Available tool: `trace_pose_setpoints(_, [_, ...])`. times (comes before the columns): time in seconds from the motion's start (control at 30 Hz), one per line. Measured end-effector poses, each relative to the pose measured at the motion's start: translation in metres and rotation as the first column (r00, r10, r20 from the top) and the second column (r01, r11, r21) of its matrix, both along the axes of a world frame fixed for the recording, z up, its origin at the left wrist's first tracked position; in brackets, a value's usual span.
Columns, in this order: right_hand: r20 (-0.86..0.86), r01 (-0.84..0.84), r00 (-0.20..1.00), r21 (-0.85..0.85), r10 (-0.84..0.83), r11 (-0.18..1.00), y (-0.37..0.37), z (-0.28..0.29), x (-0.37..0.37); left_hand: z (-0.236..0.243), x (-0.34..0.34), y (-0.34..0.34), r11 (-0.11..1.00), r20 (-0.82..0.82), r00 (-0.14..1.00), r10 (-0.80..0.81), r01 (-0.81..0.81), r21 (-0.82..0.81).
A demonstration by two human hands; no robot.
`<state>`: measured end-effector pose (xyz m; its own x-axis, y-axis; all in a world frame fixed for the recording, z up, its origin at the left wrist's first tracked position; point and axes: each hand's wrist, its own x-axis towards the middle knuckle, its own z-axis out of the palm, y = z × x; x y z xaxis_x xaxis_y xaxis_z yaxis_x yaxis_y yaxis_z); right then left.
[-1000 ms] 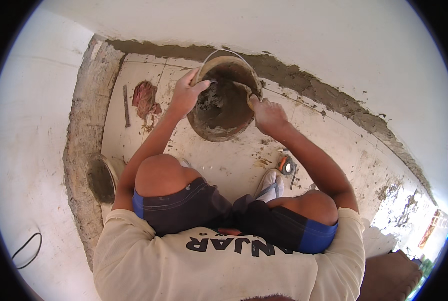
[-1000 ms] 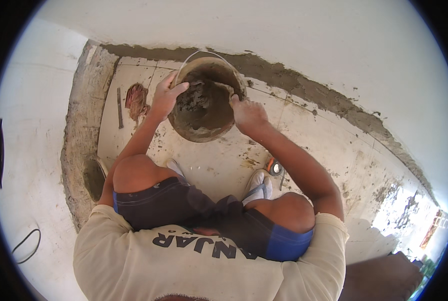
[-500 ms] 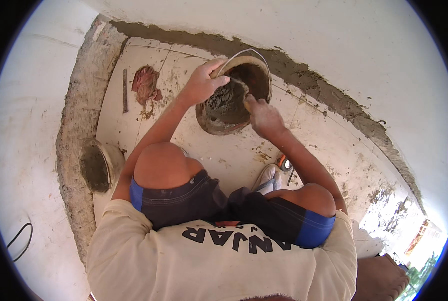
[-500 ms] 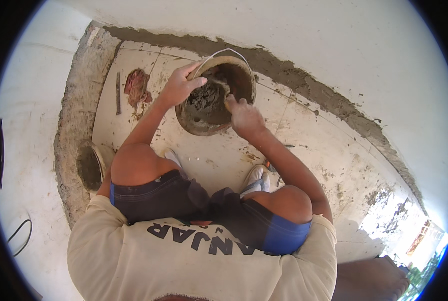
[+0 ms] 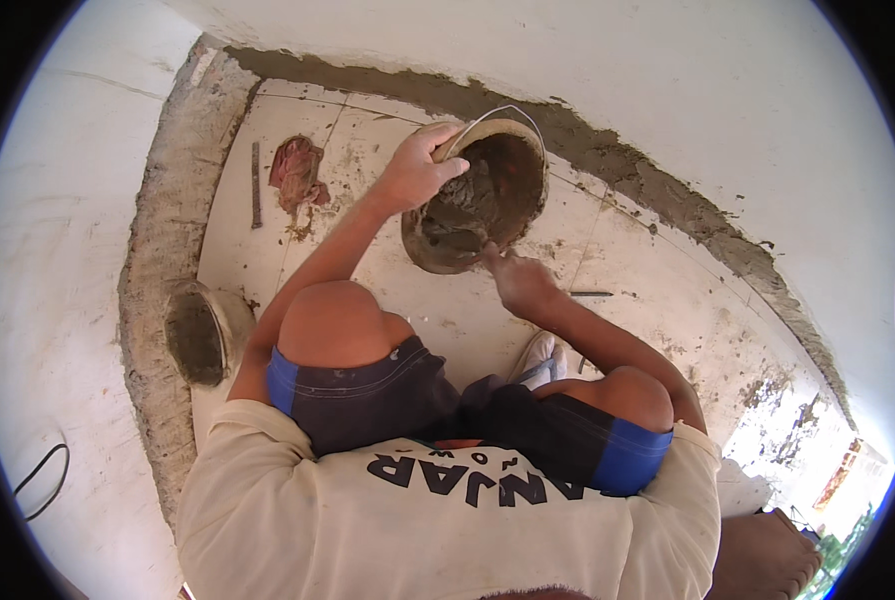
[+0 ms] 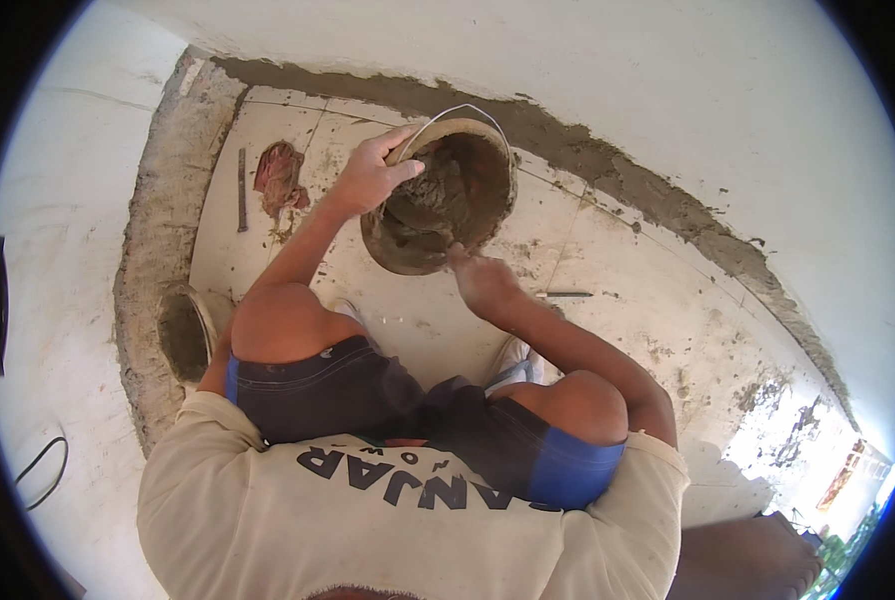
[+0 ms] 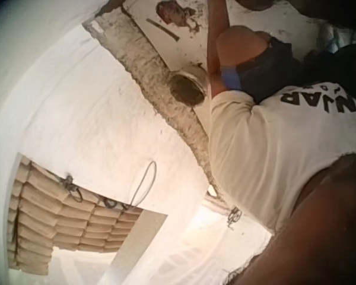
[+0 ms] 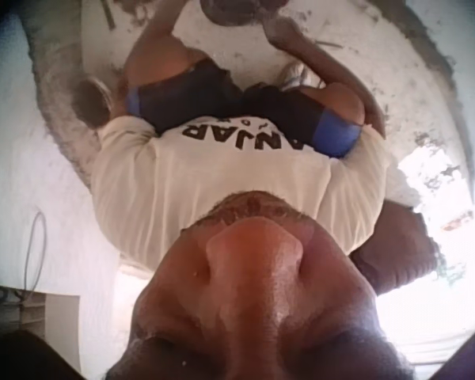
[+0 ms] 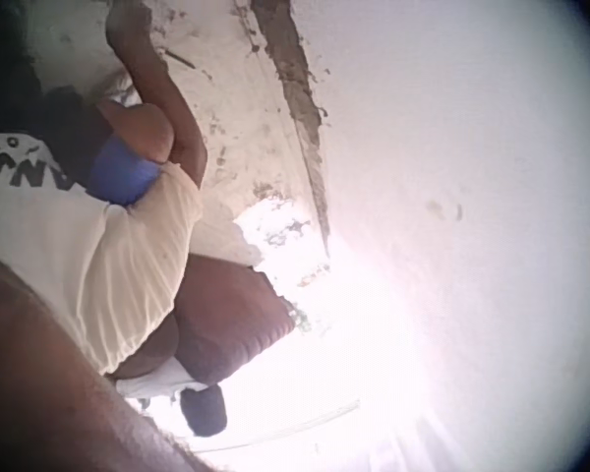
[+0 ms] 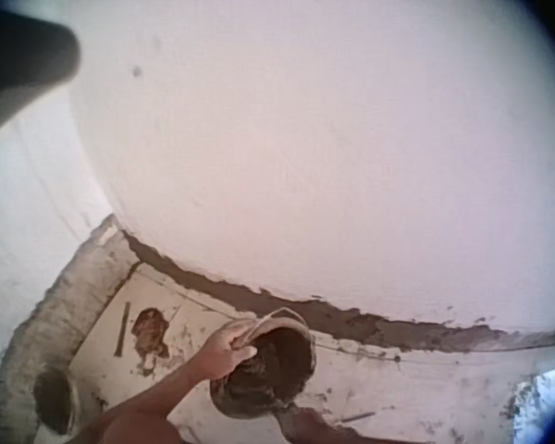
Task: The person applies plaster to a wall base using a trowel, taking plaster from a bucket and spreading it along the lower edge of the wall.
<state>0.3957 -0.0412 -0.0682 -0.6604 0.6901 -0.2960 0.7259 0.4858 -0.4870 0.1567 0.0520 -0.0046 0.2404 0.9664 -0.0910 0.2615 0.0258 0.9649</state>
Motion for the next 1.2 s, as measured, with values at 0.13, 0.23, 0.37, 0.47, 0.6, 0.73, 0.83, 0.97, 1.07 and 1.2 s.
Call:
trace_pose_setpoints(0.13, [0.073,0.033,0.996,0.142,-0.044,0.989,0.031,0.026,0.016,-0.001,-0.003,-0.006,0.988,-0.128,0.991,0.023,-0.003,0.152])
trace_pose_setpoints(0.23, [0.106,0.24,0.96,0.176,-0.261,0.955,0.041,0.004,0.003,-0.006,0.009,-0.004,0.984,-0.154,0.988,0.003,0.024,0.174])
trace_pose_setpoints(0.37, [0.178,0.028,0.984,0.002,-0.028,1.0,-0.003,-0.013,0.007,-0.013,0.007,0.005,0.995,-0.108,0.994,0.033,-0.023,0.094])
trace_pose_setpoints(0.47, [0.052,0.109,0.993,0.023,-0.11,0.994,0.02,0.022,0.012,-0.01,0.01,-0.002,0.991,-0.153,0.987,0.042,-0.022,0.128])
trace_pose_setpoints(0.6, [0.071,0.296,0.953,0.003,-0.295,0.955,0.026,0.017,0.01,-0.006,0.03,-0.009,0.994,-0.174,0.984,0.026,-0.007,0.107])
trace_pose_setpoints(0.73, [0.133,0.145,0.983,-0.152,-0.125,0.978,0.006,0.006,0.019,0.0,0.043,-0.013,0.989,-0.263,0.964,-0.046,0.081,0.124])
trace_pose_setpoints(0.83, [0.063,0.149,0.988,-0.192,-0.139,0.97,0.024,0.044,0.03,-0.004,0.042,-0.019,0.989,-0.312,0.949,-0.05,0.09,0.117])
trace_pose_setpoints(0.97, [0.019,0.247,0.969,-0.103,-0.246,0.964,0.047,0.008,0.067,-0.006,0.051,-0.021,0.985,-0.286,0.953,-0.096,0.132,0.11])
trace_pose_setpoints(1.07, [0.09,0.31,0.945,-0.56,-0.316,0.768,0.056,0.009,0.056,-0.006,0.05,-0.025,0.976,-0.269,0.958,-0.102,0.149,0.16])
trace_pose_setpoints(1.2, [-0.078,0.192,0.897,-0.818,-0.436,0.542,0.023,-0.015,0.044,-0.01,0.037,-0.016,0.987,-0.185,0.981,-0.059,0.084,0.134])
